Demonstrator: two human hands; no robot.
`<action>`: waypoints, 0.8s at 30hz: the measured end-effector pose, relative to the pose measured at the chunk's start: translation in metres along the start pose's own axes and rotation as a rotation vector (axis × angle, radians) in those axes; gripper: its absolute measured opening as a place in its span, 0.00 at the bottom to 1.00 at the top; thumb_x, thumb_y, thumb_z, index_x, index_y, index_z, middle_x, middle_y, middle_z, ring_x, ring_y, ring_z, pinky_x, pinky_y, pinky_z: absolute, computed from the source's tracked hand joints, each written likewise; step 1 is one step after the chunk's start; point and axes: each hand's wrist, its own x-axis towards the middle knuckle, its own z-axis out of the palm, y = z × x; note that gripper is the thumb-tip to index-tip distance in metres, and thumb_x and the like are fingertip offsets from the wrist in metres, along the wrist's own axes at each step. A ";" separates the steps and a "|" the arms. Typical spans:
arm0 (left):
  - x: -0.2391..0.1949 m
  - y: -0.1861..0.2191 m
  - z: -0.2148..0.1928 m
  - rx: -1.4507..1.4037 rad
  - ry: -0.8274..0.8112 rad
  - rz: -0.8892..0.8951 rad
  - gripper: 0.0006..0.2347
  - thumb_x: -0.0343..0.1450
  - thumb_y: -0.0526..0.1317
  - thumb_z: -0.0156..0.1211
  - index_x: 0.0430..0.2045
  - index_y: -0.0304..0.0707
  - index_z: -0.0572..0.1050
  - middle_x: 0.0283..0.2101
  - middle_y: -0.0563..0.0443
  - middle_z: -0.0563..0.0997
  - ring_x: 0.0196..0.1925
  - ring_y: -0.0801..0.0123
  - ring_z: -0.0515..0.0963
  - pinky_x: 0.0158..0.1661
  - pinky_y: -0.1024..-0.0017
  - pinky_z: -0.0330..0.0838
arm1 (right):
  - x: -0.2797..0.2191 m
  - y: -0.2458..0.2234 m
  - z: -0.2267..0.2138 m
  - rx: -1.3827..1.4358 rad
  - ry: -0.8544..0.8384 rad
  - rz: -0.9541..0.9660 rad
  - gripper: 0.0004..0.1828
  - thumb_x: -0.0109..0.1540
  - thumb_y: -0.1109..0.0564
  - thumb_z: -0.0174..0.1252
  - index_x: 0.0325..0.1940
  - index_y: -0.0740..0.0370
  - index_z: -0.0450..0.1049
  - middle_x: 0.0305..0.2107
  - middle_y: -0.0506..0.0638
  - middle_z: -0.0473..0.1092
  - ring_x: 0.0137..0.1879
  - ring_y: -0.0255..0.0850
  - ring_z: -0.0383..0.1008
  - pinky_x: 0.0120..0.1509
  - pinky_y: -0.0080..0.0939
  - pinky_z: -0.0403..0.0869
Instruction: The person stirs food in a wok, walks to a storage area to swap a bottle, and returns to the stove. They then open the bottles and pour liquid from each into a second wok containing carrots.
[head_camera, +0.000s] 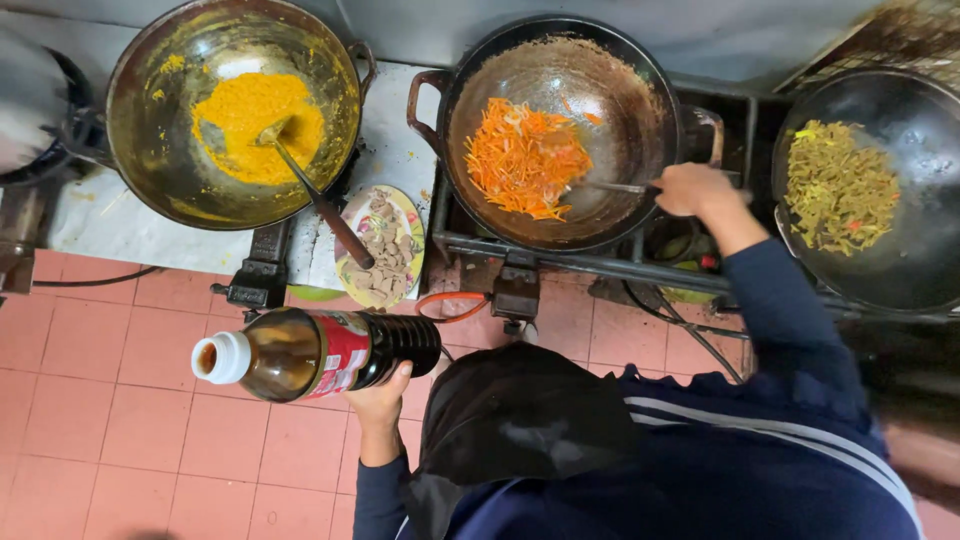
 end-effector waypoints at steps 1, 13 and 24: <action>-0.002 -0.004 -0.007 0.003 0.006 0.001 0.32 0.62 0.35 0.77 0.59 0.23 0.68 0.58 0.41 0.76 0.61 0.59 0.77 0.65 0.60 0.69 | 0.000 -0.019 0.004 -0.003 -0.001 -0.006 0.19 0.62 0.49 0.58 0.51 0.62 0.81 0.47 0.66 0.76 0.54 0.61 0.77 0.57 0.56 0.75; 0.021 0.003 -0.029 0.054 -0.048 0.020 0.31 0.62 0.35 0.77 0.58 0.22 0.69 0.58 0.41 0.76 0.60 0.60 0.77 0.64 0.61 0.70 | -0.100 -0.096 0.013 -0.378 0.896 -0.206 0.26 0.62 0.57 0.57 0.65 0.52 0.76 0.33 0.51 0.69 0.41 0.46 0.72 0.40 0.45 0.71; 0.031 -0.008 -0.033 0.018 -0.061 -0.001 0.31 0.61 0.36 0.78 0.57 0.22 0.70 0.57 0.41 0.77 0.60 0.60 0.77 0.64 0.61 0.70 | -0.113 -0.078 0.057 -0.228 0.479 -0.154 0.32 0.59 0.58 0.53 0.69 0.47 0.71 0.36 0.55 0.72 0.40 0.50 0.76 0.40 0.49 0.77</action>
